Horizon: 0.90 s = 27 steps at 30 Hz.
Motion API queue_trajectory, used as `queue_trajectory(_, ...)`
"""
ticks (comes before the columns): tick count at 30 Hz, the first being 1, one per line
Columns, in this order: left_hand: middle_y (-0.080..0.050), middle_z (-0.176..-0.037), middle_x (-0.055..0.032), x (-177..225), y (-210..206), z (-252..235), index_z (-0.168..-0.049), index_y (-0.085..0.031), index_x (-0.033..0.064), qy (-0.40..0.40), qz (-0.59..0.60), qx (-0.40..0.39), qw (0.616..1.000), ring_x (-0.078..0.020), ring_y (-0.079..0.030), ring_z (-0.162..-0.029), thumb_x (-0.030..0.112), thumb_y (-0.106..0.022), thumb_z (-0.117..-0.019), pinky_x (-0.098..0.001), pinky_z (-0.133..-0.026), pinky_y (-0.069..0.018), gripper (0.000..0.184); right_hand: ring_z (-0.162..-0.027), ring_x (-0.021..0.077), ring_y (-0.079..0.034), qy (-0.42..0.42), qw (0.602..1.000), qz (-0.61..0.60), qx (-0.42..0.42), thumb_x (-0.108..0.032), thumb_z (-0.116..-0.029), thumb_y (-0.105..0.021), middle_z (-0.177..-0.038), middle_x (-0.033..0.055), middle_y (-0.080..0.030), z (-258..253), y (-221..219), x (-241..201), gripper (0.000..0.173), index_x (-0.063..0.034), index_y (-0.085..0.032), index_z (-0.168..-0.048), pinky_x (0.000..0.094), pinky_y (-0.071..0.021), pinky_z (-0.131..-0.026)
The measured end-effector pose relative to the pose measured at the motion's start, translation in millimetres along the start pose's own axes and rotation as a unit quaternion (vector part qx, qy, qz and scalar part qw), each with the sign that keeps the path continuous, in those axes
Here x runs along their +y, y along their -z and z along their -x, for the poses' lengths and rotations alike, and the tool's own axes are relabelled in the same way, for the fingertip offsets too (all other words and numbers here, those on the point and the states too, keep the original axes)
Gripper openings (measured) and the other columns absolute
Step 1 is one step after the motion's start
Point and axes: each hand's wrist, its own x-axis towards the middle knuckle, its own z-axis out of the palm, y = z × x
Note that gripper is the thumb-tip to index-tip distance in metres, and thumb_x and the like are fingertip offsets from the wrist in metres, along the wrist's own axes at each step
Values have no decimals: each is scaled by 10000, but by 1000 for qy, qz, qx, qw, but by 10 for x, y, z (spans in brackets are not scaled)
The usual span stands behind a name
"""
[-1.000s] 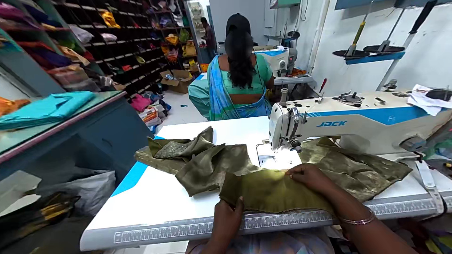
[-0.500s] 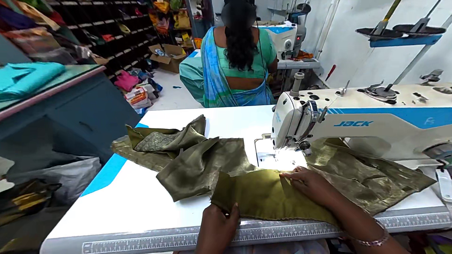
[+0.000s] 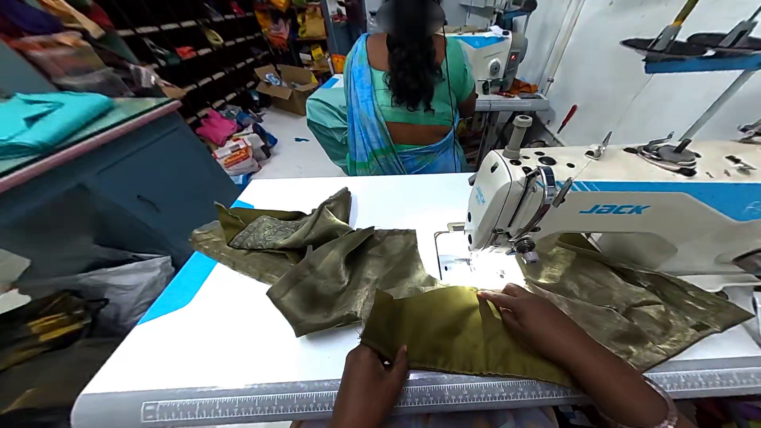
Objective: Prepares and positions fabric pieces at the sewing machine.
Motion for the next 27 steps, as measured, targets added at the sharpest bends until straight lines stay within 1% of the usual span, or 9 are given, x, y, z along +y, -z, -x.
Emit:
queue_trajectory(5,-737,-886,-63,-27,34,-11,-1072,-666,-37,20,13,-9,1000,-45,-715,-778,188,-693,-882,-221,-725,-592,295,-1008,334,-659,-12,1000,19,-16,-78,-1038,-511,-1208,180,-619,18,-18,-22,499,-270,-551,-1497,498,-541,-878)
queue_trajectory(10,-742,-900,-42,-19,39,-11,-1080,-659,-30,29,48,-6,998,-16,-716,-771,172,-706,-878,-194,-719,-599,289,-1002,325,-651,-12,999,24,-31,-87,-1048,-500,-1171,182,-616,-19,25,-40,493,-276,-545,-1501,482,-533,-889)
queue_trajectory(14,-744,-899,-33,-24,56,-29,-1083,-655,-26,30,66,0,997,-20,-720,-762,174,-726,-868,-192,-704,-606,302,-1022,346,-661,-23,997,58,-46,-104,-1042,-516,-1211,168,-622,-51,63,-89,493,-293,-544,-1497,523,-538,-882)
queue_trajectory(16,-743,-922,-36,-11,81,-54,-1131,-619,-32,51,85,4,995,-30,-726,-749,148,-750,-863,-195,-695,-615,349,-1066,350,-651,31,996,89,-3,-60,-1020,-554,-1275,131,-616,-52,33,-60,452,-244,-618,-1429,537,-548,-873)
queue_trajectory(18,-737,-999,-64,-17,111,-90,-1205,-577,-45,68,96,7,993,-54,-737,-793,133,-772,-858,-212,-727,-625,436,-1087,342,-651,152,979,101,88,26,-957,-606,-1315,86,-657,-103,-56,61,361,-143,-736,-1248,538,-545,-871)
queue_trajectory(19,-732,-1034,-77,-26,122,-108,-1231,-566,-49,75,98,9,992,-65,-738,-815,126,-783,-850,-221,-742,-623,472,-1121,327,-644,188,972,104,93,44,-945,-614,-1325,60,-667,-135,-52,80,326,-113,-754,-1195,532,-520,-904)
queue_trajectory(20,-727,-1059,-84,-37,130,-128,-1246,-555,-48,82,101,9,991,-68,-737,-828,118,-794,-845,-223,-751,-621,496,-1144,307,-641,209,969,106,83,57,-940,-613,-1311,42,-682,-167,-30,78,302,-89,-761,-1159,518,-506,-935)
queue_trajectory(23,-722,-1092,-89,-54,157,-178,-1269,-536,-34,108,113,0,988,-79,-741,-825,96,-810,-847,-231,-751,-624,520,-1172,252,-652,232,967,98,37,63,-965,-574,-1262,12,-716,-258,42,70,300,-85,-771,-1135,470,-495,-1008)
queue_trajectory(27,-710,-1112,-102,-69,167,-203,-1295,-512,-37,114,115,1,987,-99,-738,-807,89,-812,-846,-247,-733,-625,554,-1170,264,-659,245,969,43,-3,119,-919,-592,-1214,50,-731,-372,172,54,282,-53,-787,-1027,462,-509,-1020)
